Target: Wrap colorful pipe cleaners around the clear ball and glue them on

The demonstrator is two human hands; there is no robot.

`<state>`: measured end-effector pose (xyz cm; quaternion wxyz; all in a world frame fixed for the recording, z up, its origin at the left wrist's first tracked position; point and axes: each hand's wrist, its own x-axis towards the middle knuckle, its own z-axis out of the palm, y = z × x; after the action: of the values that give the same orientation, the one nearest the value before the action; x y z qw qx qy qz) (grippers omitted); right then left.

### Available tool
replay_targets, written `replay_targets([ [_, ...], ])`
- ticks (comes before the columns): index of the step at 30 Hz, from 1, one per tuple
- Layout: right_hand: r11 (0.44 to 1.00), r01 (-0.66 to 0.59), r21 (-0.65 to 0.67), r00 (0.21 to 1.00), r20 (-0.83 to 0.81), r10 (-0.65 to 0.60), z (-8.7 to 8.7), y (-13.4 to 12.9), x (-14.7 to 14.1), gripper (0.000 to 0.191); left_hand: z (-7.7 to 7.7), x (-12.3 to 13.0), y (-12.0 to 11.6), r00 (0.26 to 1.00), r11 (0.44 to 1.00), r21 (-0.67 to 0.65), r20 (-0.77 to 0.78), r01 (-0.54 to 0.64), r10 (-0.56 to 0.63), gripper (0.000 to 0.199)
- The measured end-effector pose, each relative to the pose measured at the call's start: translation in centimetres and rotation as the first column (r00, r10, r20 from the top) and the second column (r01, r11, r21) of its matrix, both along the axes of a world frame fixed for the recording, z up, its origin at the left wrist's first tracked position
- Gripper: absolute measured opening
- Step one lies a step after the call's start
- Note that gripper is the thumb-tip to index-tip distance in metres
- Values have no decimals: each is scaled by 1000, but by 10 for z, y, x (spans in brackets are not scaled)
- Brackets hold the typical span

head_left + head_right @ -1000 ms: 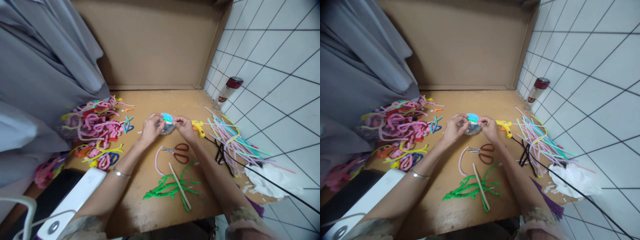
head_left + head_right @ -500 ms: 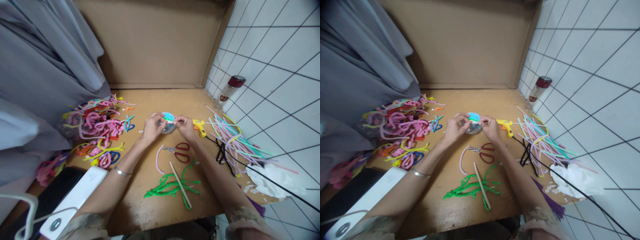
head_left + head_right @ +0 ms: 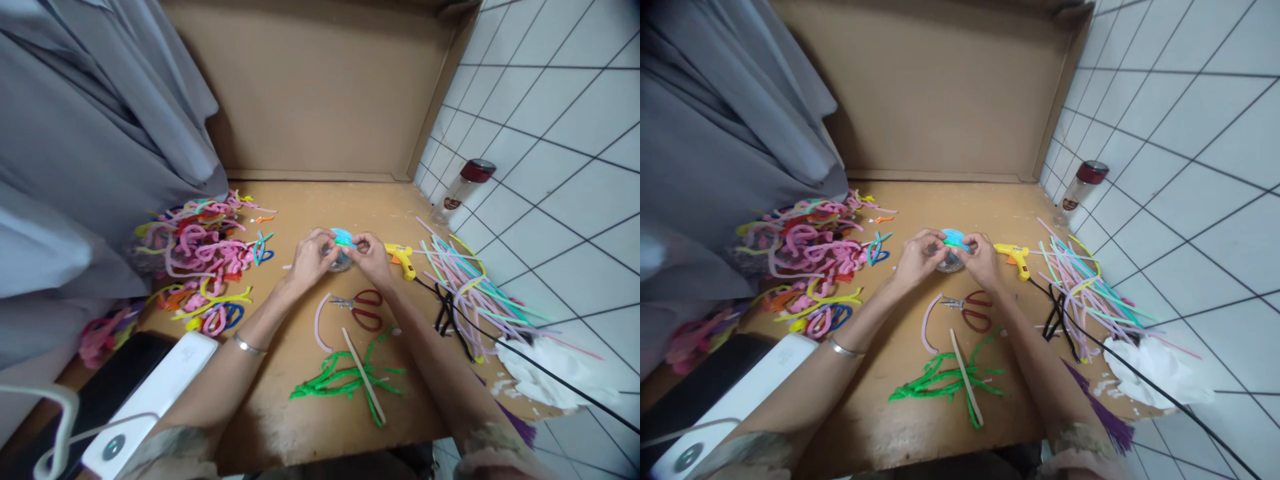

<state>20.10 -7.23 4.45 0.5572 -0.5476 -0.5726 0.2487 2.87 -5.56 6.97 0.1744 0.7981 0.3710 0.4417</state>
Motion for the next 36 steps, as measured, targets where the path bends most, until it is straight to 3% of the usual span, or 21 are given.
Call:
replay_targets([
  [12,999,34,23,999,12,-34,-6,1,3,31,12,-14,7,998,994,-96,22,59,-57,21],
  [20,1000,26,-3,1000,-17,-26,-7,1,8,34,9,-19,13,990,984,-110,5,138,-138,9],
  [29,1000,30,0,999,11,-30,-6,-1,8,38,1,-12,11,997,996,-39,-1,76,-76,11],
  [36,999,33,14,999,10,-33,-6,0,9,37,-1,-7,9,997,996,-88,74,31,-25,10],
])
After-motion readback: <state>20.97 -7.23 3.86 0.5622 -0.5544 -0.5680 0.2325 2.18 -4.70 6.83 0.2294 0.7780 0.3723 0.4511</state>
